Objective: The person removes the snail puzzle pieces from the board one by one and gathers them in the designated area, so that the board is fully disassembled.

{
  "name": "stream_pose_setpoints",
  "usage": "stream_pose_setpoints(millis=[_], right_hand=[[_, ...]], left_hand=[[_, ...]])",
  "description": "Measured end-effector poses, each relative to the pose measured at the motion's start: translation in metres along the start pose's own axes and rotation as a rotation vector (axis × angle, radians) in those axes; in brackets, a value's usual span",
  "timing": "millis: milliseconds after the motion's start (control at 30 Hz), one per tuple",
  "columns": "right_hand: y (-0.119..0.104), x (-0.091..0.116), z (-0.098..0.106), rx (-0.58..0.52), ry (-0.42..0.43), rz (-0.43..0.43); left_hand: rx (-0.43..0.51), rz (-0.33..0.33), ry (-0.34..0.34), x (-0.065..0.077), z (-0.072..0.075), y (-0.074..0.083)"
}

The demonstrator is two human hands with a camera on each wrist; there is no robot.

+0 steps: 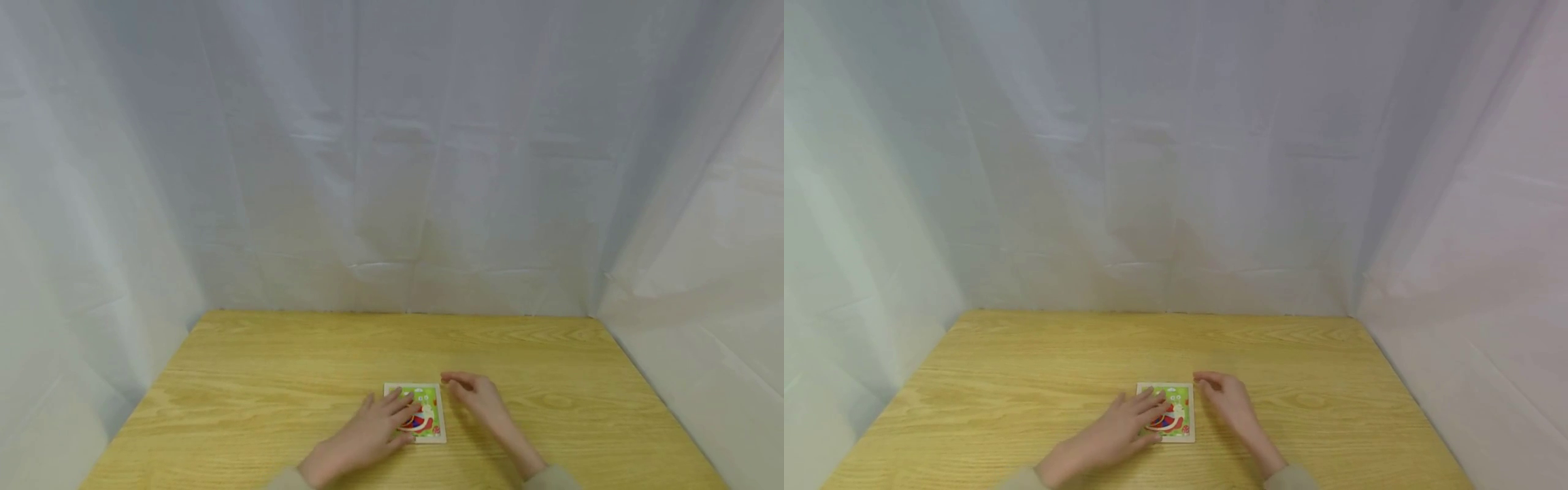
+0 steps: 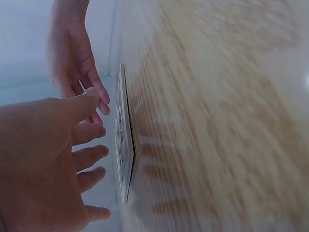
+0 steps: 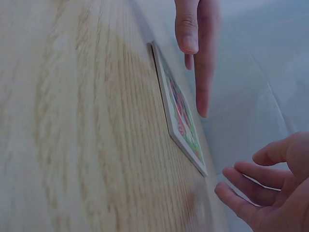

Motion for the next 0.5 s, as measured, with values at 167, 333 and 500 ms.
stream_pose_setpoints(millis=[167, 333, 500], right_hand=[[-0.001, -0.003, -0.007, 0.102, 0.012, 0.031], [-0.002, -0.005, -0.013, 0.146, -0.007, 0.058], [-0.003, -0.007, -0.017, 0.147, -0.037, 0.054]], left_hand=[[-0.057, -0.008, -0.06, -0.003, -0.005, 0.005], [-0.06, -0.024, -0.059, -0.004, -0.003, 0.011], [-0.068, -0.023, -0.068, -0.005, -0.008, 0.009]])
Point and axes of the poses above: each hand's wrist, its own x-axis away from the middle knuckle, its own z-axis out of the back of the hand, y = z × x, the point moved 9 cm from there along -x, towards the middle knuckle, and after that the axes turned 12 degrees about -z, right-handed, at the moved point
